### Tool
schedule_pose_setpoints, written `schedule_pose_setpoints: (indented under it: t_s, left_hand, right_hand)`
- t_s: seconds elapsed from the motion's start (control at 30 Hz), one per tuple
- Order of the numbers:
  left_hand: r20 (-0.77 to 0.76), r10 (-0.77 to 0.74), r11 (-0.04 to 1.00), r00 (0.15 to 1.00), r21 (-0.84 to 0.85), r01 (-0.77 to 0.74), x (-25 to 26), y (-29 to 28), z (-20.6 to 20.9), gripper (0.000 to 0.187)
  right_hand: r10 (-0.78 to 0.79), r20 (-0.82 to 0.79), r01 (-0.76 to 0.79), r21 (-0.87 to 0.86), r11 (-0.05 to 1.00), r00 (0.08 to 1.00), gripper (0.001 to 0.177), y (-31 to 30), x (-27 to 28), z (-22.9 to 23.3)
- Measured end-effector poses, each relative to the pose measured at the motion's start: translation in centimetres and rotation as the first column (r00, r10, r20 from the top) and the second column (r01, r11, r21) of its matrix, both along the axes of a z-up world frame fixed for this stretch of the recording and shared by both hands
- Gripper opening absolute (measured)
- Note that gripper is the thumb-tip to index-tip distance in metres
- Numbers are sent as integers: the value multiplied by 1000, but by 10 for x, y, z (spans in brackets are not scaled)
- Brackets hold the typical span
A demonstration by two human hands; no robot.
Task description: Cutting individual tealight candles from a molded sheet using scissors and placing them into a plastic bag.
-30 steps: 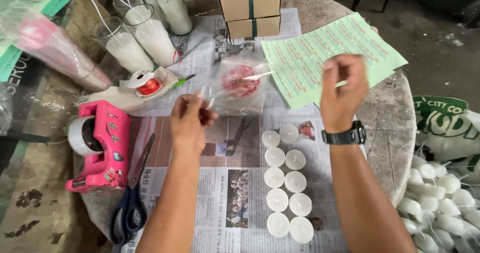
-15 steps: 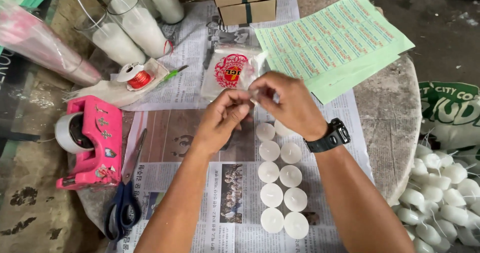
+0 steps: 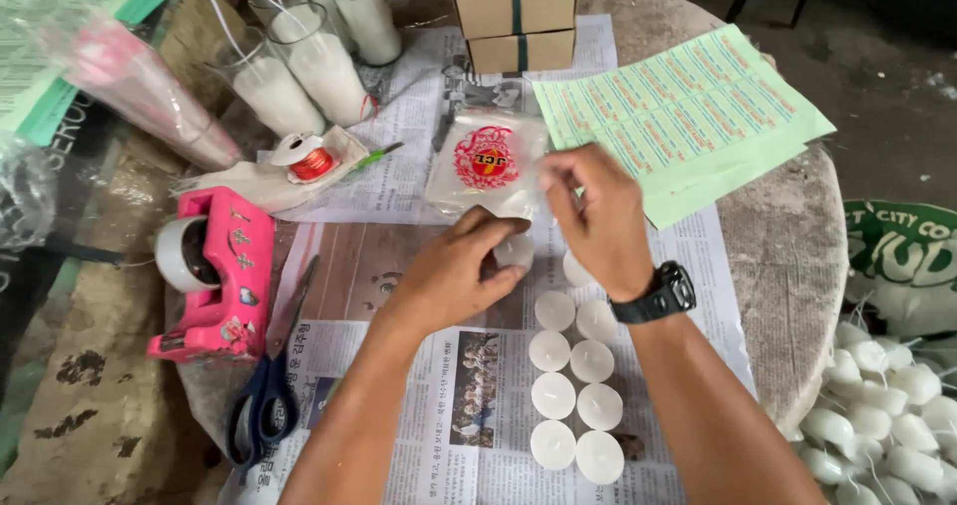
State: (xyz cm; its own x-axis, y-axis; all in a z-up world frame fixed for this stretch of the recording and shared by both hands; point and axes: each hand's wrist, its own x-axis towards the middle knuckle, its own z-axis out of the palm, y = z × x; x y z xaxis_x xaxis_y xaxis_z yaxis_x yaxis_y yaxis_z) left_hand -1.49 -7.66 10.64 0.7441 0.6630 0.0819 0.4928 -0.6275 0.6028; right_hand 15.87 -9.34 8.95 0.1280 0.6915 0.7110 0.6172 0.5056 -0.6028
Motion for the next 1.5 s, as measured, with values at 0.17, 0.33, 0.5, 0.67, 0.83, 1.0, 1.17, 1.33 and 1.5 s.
schedule_pose_setpoints:
  t_s: [0.17, 0.33, 0.5, 0.67, 0.83, 1.0, 1.17, 1.33, 1.5]
  left_hand:
    - [174, 42, 978, 984, 192, -75, -41, -27, 21, 31]
    - [553, 168, 949, 816, 132, -285, -74, -74, 9, 33]
    - [564, 257, 960, 785, -59, -272, -81, -91, -21, 35]
    - [327, 351, 933, 877, -200, -299, -85, -102, -29, 37]
    - [503, 448, 876, 739, -82, -475, -91, -104, -35, 32]
    - [587, 393, 892, 708, -54, -450, -90, -109, -35, 34]
    - [575, 346, 899, 741, 23, -437, -88, -111, -37, 31]
    - [374, 397, 900, 838, 20, -435, -86, -110, -44, 34]
    - [459, 382, 878, 802, 91, -470, -80, -111, -42, 32]
  right_hand:
    - [158, 335, -143, -70, 987, 929, 6, -11, -43, -6]
    - [463, 601, -282, -374, 883, 652, 20, -16, -66, -46]
    - [589, 562, -252, -563, 787, 581, 27, -23, -71, -36]
    - [670, 461, -256, -678, 689, 582, 9, -25, -70, -27]
    - [662, 488, -286, -637, 716, 569, 16, -23, -66, -33]
    - [608, 551, -253, -586, 770, 572, 26, -23, -68, -30]
    - [710, 539, -52, -779, 625, 454, 29, -19, -71, -37]
    - [709, 436, -258, -720, 645, 554, 2, -16, -67, -42]
    - [685, 429, -258, -704, 662, 589, 7, -17, -67, -34]
